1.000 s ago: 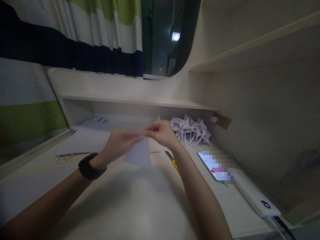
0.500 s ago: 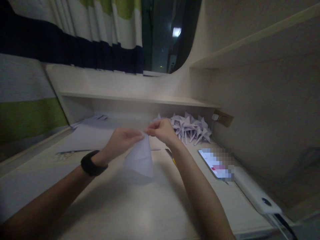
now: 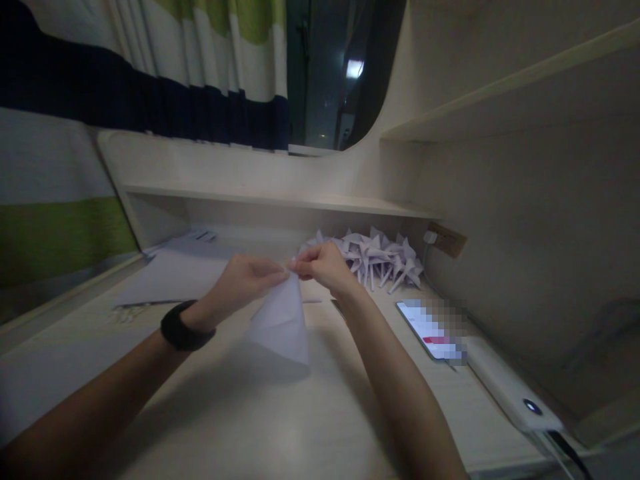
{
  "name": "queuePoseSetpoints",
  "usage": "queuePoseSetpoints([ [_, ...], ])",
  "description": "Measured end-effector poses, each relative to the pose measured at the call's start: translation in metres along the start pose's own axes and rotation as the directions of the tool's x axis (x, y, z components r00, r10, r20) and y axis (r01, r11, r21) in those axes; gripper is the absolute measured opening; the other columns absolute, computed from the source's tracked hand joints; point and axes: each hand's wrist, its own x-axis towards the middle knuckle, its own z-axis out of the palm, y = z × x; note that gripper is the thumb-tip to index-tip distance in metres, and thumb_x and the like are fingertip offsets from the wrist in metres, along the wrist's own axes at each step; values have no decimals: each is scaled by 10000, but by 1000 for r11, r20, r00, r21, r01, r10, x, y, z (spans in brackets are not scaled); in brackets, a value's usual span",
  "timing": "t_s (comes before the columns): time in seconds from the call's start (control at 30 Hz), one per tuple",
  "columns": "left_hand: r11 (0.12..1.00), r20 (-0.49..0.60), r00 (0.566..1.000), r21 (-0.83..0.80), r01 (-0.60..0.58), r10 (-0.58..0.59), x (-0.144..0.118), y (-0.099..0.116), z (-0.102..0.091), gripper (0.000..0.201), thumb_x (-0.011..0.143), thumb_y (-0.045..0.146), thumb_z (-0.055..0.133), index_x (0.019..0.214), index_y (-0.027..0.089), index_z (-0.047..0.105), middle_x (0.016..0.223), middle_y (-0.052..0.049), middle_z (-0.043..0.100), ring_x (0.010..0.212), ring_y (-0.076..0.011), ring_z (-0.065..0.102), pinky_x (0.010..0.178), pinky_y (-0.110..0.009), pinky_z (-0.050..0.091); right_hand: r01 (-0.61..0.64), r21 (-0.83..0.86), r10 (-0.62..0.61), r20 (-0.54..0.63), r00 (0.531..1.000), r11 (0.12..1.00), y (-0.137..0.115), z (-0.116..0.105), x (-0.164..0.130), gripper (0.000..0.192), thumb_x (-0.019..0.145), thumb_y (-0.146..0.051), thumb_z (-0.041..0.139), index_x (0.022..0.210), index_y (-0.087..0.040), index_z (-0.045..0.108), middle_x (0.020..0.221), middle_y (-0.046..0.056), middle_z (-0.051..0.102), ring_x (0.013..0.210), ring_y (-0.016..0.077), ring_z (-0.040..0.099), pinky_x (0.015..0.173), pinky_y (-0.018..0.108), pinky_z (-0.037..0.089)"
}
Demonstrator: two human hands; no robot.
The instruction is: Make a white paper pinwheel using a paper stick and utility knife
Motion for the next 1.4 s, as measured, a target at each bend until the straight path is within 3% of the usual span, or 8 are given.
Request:
queuePoseSetpoints([
  [0.2,994,3,1000,-109,25,-25,3,0,-1,240,751,384,691,776,161,775,707,-54,740,616,-173,639,543,-239,441,11,-42,-6,136,991,999,5,-1,2,316,547,-383,849,579,-120,676,528,16,614,483,97,537,495,229,446],
  [0.33,984,15,998,-168,55,-53,3,0,-1,252,733,398,711,759,154,769,699,-54,736,612,-168,636,549,-239,454,-8,-39,12,88,996,999,10,-2,5,329,518,-385,863,553,-122,670,488,10,599,461,97,538,479,222,455],
  [0.53,957,-50,990,-267,112,-129,5,-2,-2,254,657,382,763,715,135,754,693,-80,731,609,-185,644,529,-257,476,-11,-50,18,152,988,999,13,-1,5,334,509,-402,859,559,-121,685,503,25,632,462,107,559,478,226,479],
  [0.8,891,-105,959,-409,200,-263,9,-6,-1,268,612,340,785,742,107,750,707,-97,733,595,-175,641,556,-270,492,-5,-51,11,113,993,999,15,6,5,371,535,-467,840,578,-123,708,521,42,654,475,119,575,495,242,503],
  [1.0,832,-147,931,-510,219,-335,8,-6,0,298,586,357,820,712,101,731,687,-88,719,607,-171,642,582,-275,511,-64,45,64,-5,998,997,28,15,1,434,538,-522,827,611,-110,710,548,49,655,476,112,562,496,241,484],
  [1.27,802,-87,925,-532,271,-371,-22,-20,4,297,602,354,806,739,98,741,726,-94,718,632,-161,628,619,-284,504,-43,-34,39,-97,995,999,61,33,-32,405,627,-515,763,524,-134,673,444,-2,556,411,78,419,408,209,303],
  [1.4,793,-99,914,-539,284,-394,-32,-30,4,244,612,330,802,688,109,730,673,-69,691,612,-153,600,587,-272,484,-80,-66,77,-53,996,995,71,40,-40,370,635,-483,749,533,-133,686,452,5,570,427,89,427,426,216,301],
])
